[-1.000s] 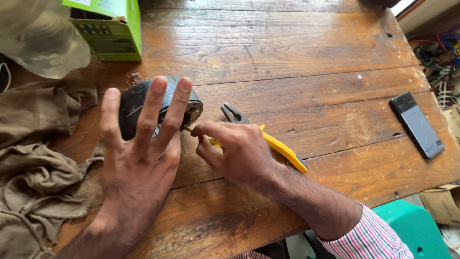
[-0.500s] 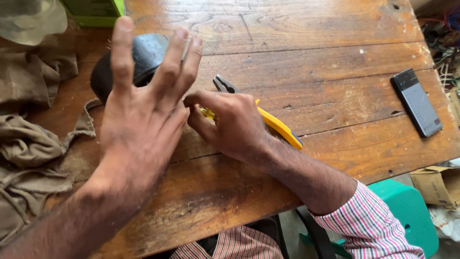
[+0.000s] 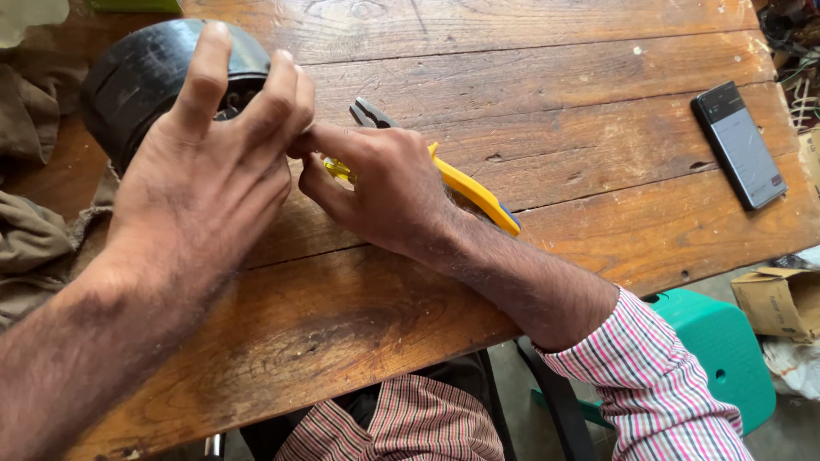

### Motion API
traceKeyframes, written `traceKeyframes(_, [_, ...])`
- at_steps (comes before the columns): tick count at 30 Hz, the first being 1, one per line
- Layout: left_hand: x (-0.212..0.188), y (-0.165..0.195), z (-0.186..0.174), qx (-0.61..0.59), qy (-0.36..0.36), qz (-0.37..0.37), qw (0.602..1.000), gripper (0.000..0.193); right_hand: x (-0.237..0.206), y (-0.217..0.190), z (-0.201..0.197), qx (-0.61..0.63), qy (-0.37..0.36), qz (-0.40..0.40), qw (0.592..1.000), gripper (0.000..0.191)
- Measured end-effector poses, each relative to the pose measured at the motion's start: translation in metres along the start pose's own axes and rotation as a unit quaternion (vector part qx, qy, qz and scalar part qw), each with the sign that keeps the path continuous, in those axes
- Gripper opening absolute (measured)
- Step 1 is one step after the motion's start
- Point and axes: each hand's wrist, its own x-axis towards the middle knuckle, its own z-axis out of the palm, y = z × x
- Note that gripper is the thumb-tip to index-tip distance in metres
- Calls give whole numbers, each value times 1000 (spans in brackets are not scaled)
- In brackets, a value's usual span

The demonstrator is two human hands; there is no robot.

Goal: The person holds a motor stator on a wooden workbench and uses a screwdriver to work around the copper windings inside the stator, repositioning the stator and the tool repeatedly while pliers and other screwdrivers lie nearby.

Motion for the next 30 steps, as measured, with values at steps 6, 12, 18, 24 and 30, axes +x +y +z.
traceKeyframes(6, [1,2,3,1,24,-20,1000,69,-1,-3,-1,-6,15,-7,1000,14])
traceKeyframes(12, [4,2,3,4,19,-8,1000,63,-2,-2,-2,-1,9,6,1000,13])
traceKeyframes(18, [3,-6,-9,-10,-38,61,997,49,-4,1,-2,10,8,-3,1000,14])
traceKeyframes(24, [-1,-15,-15,4,-50,61,997,65,-4,3,-1,16,7,-12,1000,14])
traceKeyframes(30, [0,-17,-11,8,-85,110,990,40,-6,3,0,15,9,-13,1000,14])
